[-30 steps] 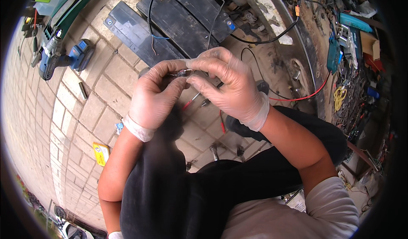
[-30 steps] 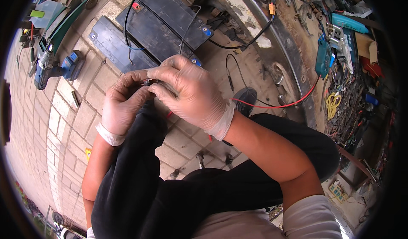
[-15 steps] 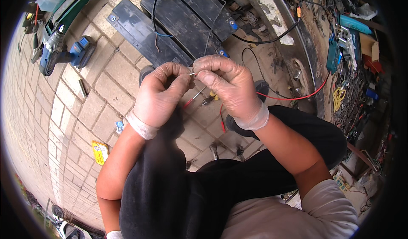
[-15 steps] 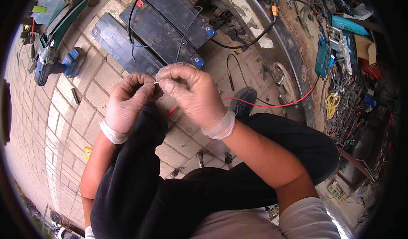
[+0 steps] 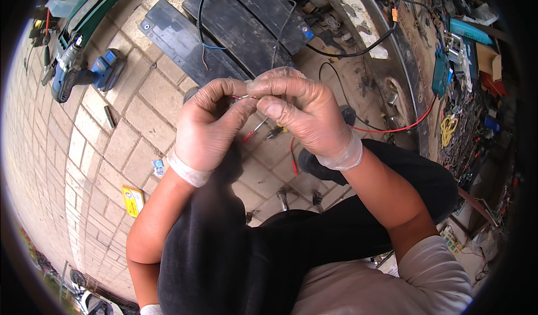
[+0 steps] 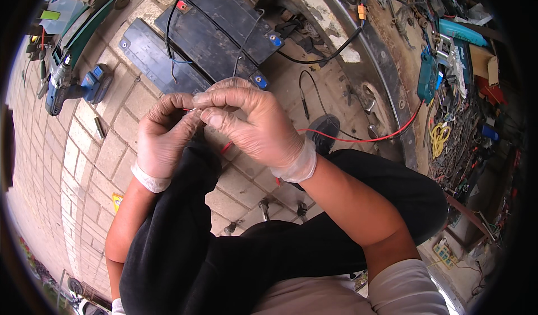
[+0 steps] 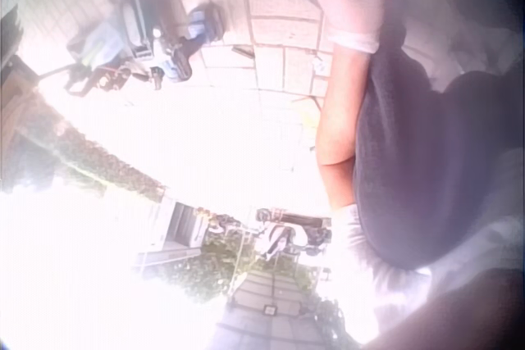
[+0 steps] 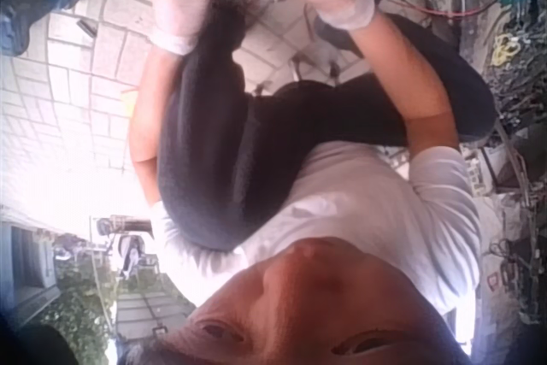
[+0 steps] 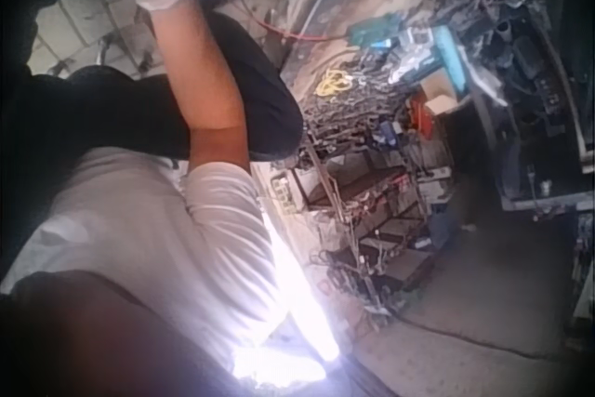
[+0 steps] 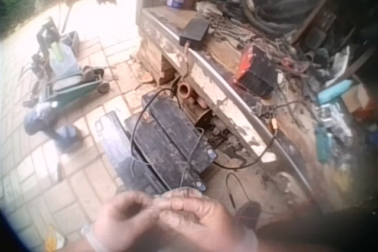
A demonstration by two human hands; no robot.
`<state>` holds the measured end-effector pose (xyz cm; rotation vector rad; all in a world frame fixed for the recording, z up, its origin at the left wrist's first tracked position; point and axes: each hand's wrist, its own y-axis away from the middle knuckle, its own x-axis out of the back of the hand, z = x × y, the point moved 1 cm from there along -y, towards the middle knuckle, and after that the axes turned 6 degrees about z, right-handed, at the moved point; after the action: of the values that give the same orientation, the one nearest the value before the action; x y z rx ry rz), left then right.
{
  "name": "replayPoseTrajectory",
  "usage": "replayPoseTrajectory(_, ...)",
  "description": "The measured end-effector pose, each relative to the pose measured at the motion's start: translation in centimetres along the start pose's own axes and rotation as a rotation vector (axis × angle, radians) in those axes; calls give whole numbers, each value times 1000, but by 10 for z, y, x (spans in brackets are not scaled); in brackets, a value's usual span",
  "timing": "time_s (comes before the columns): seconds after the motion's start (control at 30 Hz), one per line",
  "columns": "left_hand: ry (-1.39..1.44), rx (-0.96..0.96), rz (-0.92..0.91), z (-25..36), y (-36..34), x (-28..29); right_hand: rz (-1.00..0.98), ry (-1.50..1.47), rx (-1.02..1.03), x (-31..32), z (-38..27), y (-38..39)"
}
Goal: The person strips the insulation from two wires using pliers, then twists the exposed ends together by hand to join them. The joined wires are held and inspected briefly.
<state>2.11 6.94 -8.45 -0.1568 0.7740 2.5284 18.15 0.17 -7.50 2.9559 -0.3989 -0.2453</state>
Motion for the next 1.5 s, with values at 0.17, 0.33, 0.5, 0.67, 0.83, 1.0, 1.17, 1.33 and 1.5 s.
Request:
replayPoseTrajectory(0.17,147,2,-29,-5,-4,4,18,372,160,6,7,-6)
replayPoseTrajectory(0.33,152,31,-48,-5,-3,5,-151,564,285,23,3,-21)
replayPoseTrajectory(0.5,6,-3,-37,1,0,2,-206,947,586,27,-14,-29)
replayPoseTrajectory(0.67,-90,-58,-17,2,1,1,-302,1094,662,24,-26,-31)
replayPoseTrajectory(0.83,-288,-259,-36,-2,-4,3,-351,1003,593,26,-27,-31)
replayPoseTrajectory(1.0,-388,-483,-59,0,-5,4,-296,694,405,28,-21,-28)
replayPoseTrajectory(1.17,30,-175,-45,5,3,0,-286,474,382,29,-12,-31)
replayPoseTrajectory(1.33,160,-60,-75,7,4,1,-238,298,160,25,-10,-25)
replayPoseTrajectory(1.5,49,-94,-69,4,5,0,-251,469,248,23,-15,-25)
